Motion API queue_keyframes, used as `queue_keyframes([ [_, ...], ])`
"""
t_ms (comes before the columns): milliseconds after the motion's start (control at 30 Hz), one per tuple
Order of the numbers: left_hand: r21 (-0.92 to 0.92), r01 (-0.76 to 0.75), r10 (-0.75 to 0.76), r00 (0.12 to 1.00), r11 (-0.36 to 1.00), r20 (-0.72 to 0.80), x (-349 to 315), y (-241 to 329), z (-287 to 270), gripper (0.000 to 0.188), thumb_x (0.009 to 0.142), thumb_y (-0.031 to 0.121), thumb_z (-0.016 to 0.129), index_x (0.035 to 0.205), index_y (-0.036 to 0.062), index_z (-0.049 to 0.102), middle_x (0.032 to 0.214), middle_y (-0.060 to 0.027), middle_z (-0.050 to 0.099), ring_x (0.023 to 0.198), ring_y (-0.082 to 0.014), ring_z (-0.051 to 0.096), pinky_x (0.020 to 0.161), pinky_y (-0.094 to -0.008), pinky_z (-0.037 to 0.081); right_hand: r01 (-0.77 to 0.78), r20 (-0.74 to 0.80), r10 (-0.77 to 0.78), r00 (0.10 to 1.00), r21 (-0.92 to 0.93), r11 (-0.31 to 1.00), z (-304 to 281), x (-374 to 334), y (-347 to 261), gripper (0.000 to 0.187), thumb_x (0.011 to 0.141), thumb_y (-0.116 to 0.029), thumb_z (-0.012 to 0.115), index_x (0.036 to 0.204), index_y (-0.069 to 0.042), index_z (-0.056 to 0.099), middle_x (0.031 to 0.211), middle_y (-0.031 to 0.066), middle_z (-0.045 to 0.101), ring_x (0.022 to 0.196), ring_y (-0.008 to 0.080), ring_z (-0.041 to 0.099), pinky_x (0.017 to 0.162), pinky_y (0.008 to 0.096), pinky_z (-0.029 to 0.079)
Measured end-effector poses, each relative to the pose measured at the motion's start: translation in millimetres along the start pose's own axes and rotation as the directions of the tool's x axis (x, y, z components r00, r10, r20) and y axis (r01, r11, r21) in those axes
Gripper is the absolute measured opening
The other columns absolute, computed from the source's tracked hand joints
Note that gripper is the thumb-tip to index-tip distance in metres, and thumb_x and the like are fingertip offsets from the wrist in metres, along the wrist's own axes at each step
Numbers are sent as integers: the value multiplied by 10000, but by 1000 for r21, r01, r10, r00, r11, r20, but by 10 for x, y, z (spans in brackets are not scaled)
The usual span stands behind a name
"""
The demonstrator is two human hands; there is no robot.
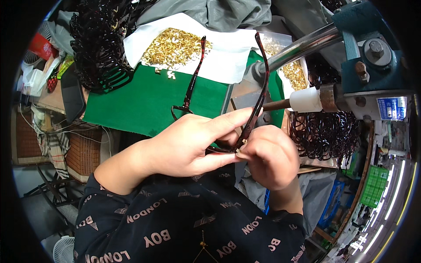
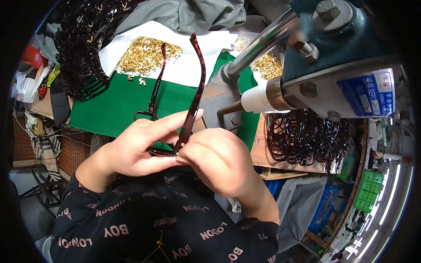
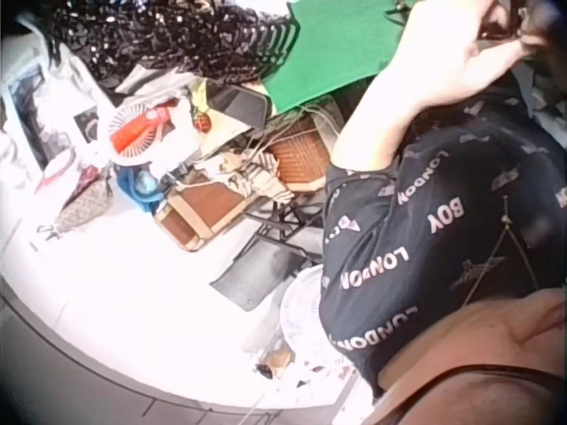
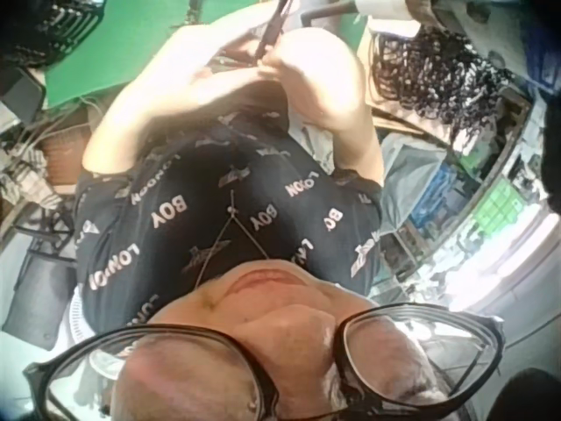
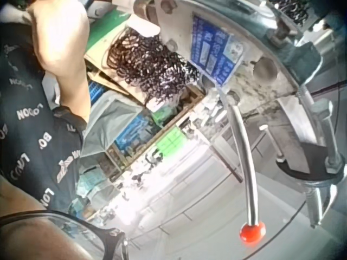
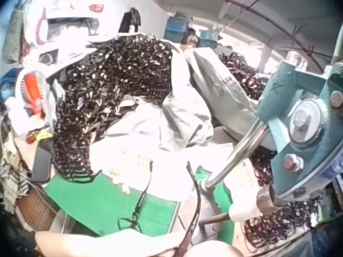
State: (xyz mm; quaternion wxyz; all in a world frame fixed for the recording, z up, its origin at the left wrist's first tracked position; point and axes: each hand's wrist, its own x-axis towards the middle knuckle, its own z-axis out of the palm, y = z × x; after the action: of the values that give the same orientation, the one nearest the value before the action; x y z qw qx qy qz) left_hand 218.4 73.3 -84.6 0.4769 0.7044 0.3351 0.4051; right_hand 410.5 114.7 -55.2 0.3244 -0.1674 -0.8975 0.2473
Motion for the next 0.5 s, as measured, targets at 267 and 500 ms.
queue_keyframes([
  [267,57,-70,69,997,996,20,36,-30,74,760,744,98,714,1355,-56,289,958,-140,641,844,-245,664,750,-293,510,-420,183,557,810,843,336,107,-118,45,257,739,58,667,945,-21,534,854,23,561,844,102,563,779,247,453],
  [500,-65,-72,76,995,995,63,105,-12,135,794,767,99,690,1382,-56,212,980,-147,648,932,-233,641,838,-300,466,-595,330,610,720,746,299,-18,-185,30,114,794,-34,658,808,-35,545,753,-27,517,673,34,482,592,183,381],
])
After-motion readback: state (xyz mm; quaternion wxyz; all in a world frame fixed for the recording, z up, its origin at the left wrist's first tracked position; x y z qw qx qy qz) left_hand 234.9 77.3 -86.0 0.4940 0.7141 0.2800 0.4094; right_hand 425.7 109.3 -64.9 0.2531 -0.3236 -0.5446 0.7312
